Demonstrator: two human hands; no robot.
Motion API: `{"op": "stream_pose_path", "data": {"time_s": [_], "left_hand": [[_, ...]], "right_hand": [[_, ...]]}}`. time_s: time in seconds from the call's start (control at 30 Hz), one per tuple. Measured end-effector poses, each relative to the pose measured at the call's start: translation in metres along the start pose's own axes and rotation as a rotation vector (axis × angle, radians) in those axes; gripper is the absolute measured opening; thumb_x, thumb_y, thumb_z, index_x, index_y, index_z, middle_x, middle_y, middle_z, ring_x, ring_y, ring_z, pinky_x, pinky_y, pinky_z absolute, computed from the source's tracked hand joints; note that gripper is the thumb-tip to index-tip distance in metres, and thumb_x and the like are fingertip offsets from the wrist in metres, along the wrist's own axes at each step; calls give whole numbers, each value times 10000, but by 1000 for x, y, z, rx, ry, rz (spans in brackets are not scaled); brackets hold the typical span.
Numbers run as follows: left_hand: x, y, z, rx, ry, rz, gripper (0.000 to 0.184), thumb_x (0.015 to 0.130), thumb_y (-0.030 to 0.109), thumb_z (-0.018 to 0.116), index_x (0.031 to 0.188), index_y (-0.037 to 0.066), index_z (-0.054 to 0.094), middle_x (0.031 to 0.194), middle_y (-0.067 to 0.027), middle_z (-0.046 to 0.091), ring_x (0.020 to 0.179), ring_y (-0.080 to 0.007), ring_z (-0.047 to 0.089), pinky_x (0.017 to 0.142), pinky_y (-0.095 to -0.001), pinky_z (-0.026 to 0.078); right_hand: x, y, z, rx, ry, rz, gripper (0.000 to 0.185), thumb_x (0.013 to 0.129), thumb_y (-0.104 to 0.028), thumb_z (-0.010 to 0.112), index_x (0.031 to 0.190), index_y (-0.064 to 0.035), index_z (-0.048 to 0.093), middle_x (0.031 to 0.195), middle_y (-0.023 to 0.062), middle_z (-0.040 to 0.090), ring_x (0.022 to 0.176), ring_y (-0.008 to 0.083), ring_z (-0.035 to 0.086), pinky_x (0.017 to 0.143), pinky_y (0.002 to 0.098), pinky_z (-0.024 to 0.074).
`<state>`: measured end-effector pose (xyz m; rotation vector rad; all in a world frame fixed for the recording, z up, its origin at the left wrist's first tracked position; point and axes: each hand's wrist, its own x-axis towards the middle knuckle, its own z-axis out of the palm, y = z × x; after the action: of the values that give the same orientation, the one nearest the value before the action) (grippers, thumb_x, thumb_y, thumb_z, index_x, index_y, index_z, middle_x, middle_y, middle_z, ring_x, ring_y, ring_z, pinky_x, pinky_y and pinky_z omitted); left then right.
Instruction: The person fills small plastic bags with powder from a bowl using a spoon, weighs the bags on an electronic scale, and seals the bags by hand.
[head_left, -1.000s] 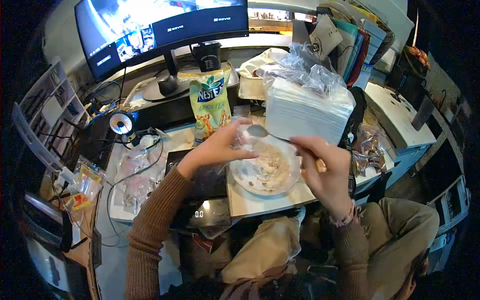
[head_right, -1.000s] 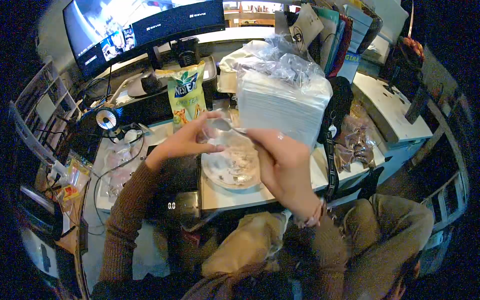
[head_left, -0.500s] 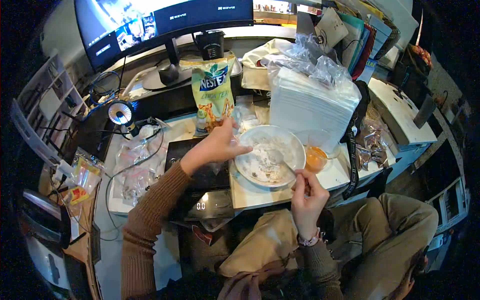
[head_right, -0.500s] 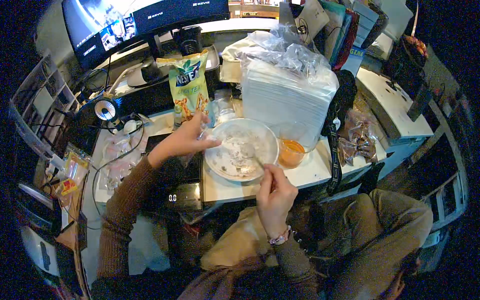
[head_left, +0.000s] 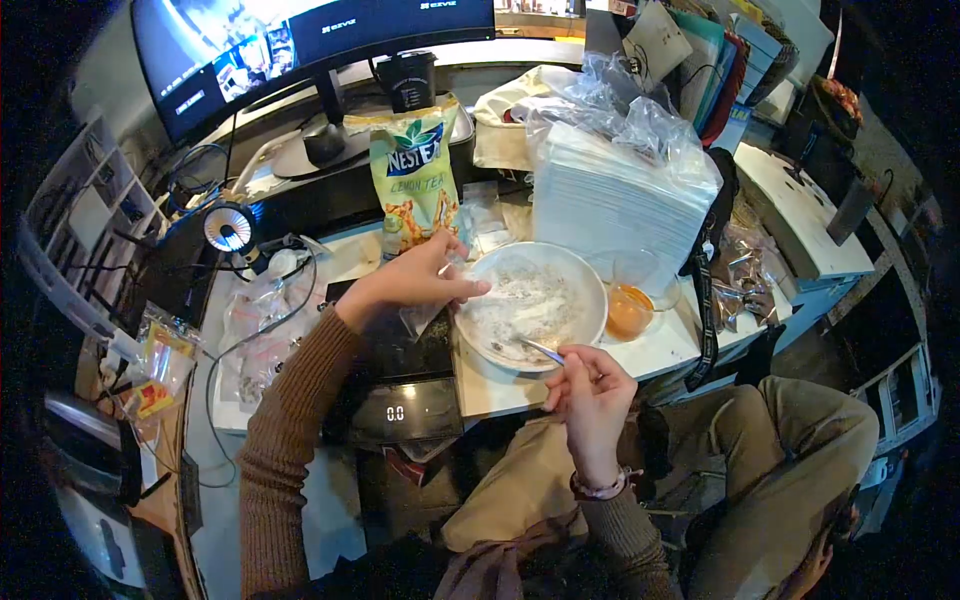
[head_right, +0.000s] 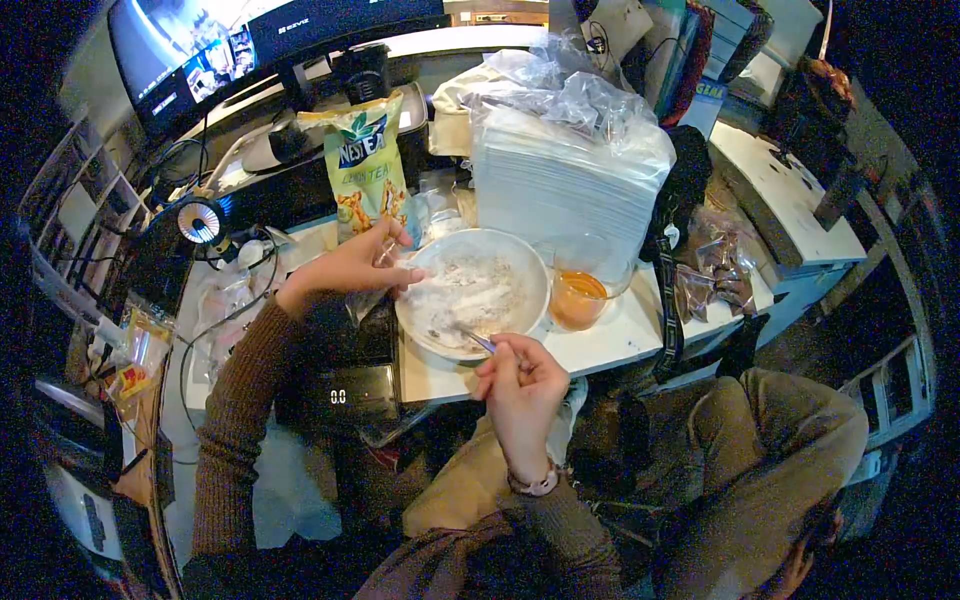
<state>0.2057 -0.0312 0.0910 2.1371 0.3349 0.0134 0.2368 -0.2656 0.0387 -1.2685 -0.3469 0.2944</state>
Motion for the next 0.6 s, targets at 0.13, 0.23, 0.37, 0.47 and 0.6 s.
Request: {"op": "stream_pose_path", "data": {"time_s": [0.13, 0.23, 0.37, 0.47, 0.6], "left_hand": [[-4, 5, -5, -61, -23, 2, 615, 726, 341, 700, 1102, -23, 378, 741, -90, 573, 635, -151, 588, 559, -243, 456], [-8, 10, -10, -43, -27, 49, 609, 732, 334, 699, 1108, -20, 376, 735, -86, 564, 650, -146, 580, 581, -247, 456], [-16, 21, -13, 93, 30, 203, 634, 708, 368, 712, 1100, -10, 387, 743, -93, 557, 689, -161, 570, 620, -273, 460], [-17, 32, -9, 382, 3, 296, 598, 702, 387, 711, 1092, 39, 420, 730, -41, 495, 650, -128, 497, 579, -247, 414], [-4, 27, -4, 428, -77, 396, 615, 694, 392, 710, 1107, 45, 414, 728, -55, 496, 643, -157, 495, 575, -273, 406]], "right_hand": [[8, -5, -7, 82, 23, 62, 141, 863, -64, 488, 886, 48, 571, 614, 78, 567, 436, 90, 509, 350, 182, 349], [15, -6, -13, 130, -5, 8, 149, 859, -70, 490, 892, 53, 568, 626, 91, 574, 438, 107, 518, 358, 190, 370], [36, -14, -26, 117, -16, -36, 159, 858, -86, 496, 902, 50, 567, 628, 94, 575, 446, 117, 526, 372, 194, 387], [54, -31, -31, 96, -90, -59, 167, 861, -98, 496, 902, 47, 568, 628, 92, 576, 451, 116, 529, 383, 194, 393], [65, -54, -29, 50, -171, -41, 173, 863, -112, 497, 902, 40, 570, 631, 87, 578, 459, 118, 535, 398, 197, 402]]}}
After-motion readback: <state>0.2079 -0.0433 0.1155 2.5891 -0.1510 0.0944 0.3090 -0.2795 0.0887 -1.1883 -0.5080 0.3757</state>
